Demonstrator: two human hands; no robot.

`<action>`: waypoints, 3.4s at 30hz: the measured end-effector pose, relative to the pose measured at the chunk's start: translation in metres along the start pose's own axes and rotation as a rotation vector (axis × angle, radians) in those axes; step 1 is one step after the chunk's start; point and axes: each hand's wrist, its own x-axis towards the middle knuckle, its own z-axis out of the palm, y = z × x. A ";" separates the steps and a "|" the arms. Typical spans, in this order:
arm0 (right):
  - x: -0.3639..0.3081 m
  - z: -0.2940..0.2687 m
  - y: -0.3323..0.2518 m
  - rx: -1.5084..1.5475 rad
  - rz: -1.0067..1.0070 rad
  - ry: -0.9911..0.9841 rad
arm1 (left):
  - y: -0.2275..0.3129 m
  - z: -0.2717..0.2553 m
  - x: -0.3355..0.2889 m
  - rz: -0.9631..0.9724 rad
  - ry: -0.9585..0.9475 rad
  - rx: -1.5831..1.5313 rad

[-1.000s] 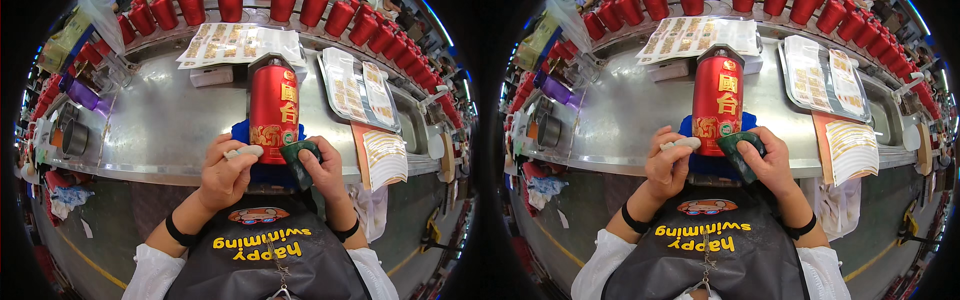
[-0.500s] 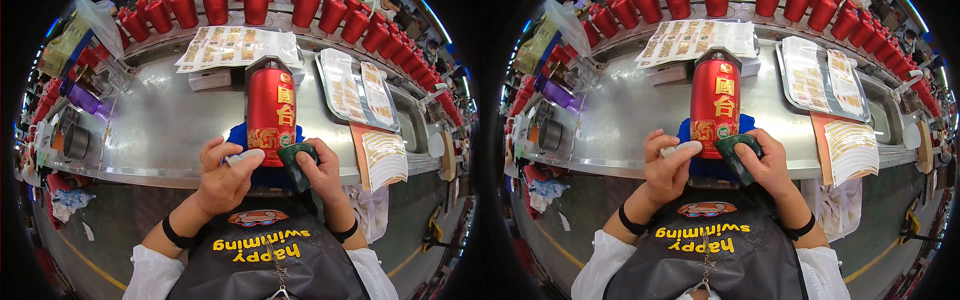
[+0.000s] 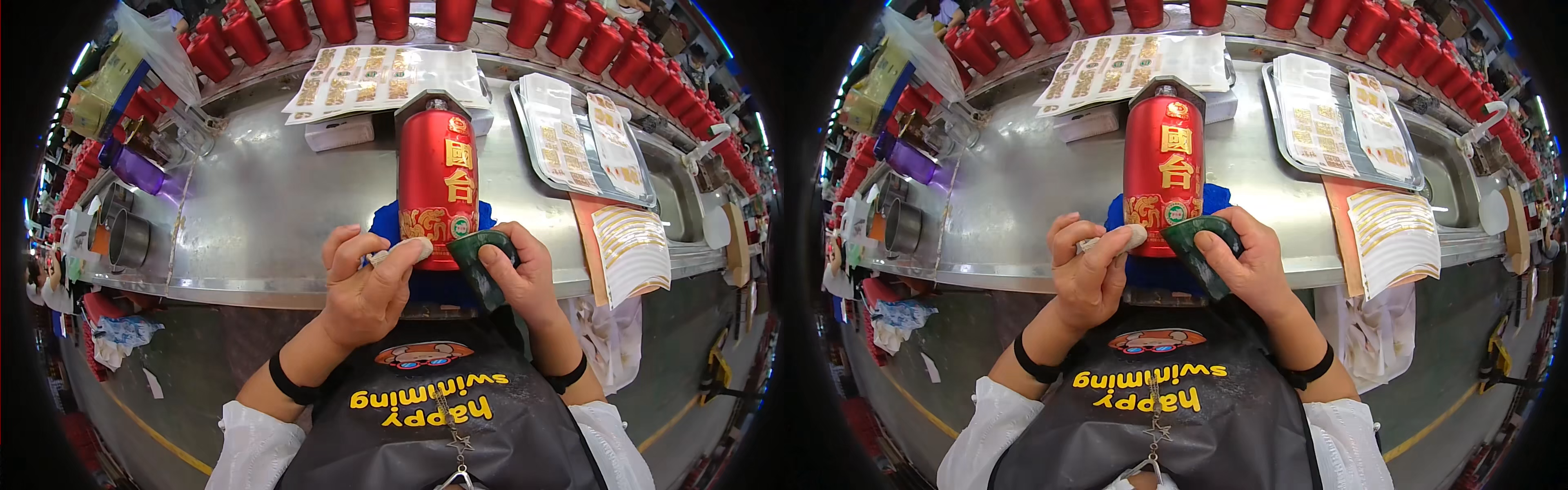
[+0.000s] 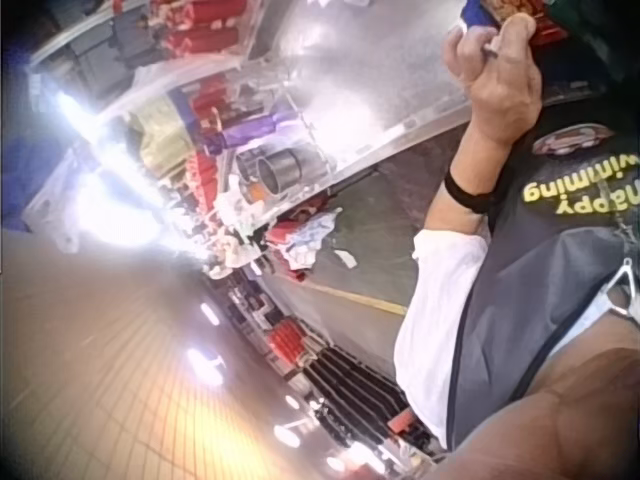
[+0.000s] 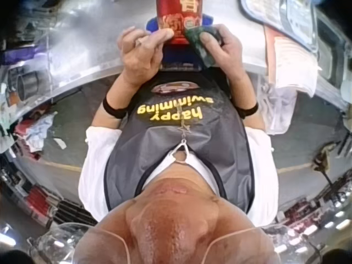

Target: Applying and smoothing labels onto red liquor bottles on an assembly line.

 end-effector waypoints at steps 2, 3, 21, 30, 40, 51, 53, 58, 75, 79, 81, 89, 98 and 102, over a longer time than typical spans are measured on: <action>0.000 0.000 0.001 0.000 -0.003 0.004 | -0.001 -0.001 0.002 0.001 0.005 -0.009; 0.000 0.000 0.001 -0.003 -0.006 0.006 | -0.001 -0.002 0.008 -0.109 0.037 -0.110; 0.000 -0.002 -0.003 0.013 0.025 -0.053 | -0.030 -0.011 0.064 -0.124 -0.469 -0.264; 0.001 -0.003 0.001 -0.027 -0.026 -0.031 | -0.027 -0.017 0.075 -0.104 -0.541 -0.194; 0.000 -0.004 0.001 -0.004 0.011 -0.070 | -0.021 -0.015 0.076 -0.082 -0.505 -0.177; 0.001 -0.002 0.001 -0.017 -0.011 -0.023 | -0.024 -0.020 0.079 -0.132 -0.595 -0.205; 0.001 -0.003 0.000 -0.019 -0.014 -0.020 | -0.021 -0.020 0.080 -0.130 -0.595 -0.194; 0.000 -0.002 0.002 0.005 -0.006 -0.023 | -0.020 -0.015 0.069 -0.100 -0.488 -0.183; 0.001 -0.003 -0.001 -0.040 -0.001 -0.036 | -0.003 0.003 0.011 -0.154 0.030 -0.313; 0.000 -0.003 0.001 -0.015 0.002 -0.015 | 0.009 0.001 0.014 -0.121 0.005 -0.243; 0.000 -0.002 0.000 -0.014 0.007 -0.020 | 0.009 0.001 0.014 -0.069 -0.011 -0.176; 0.001 -0.005 -0.002 -0.005 0.004 -0.018 | 0.004 0.005 -0.007 -0.086 0.022 -0.114; 0.051 -0.008 -0.076 -0.395 -0.425 -0.340 | -0.008 0.019 -0.004 -0.320 -0.159 -0.076; 0.070 -0.011 -0.067 -0.722 -0.479 0.113 | -0.005 0.010 0.006 -0.223 -0.142 0.026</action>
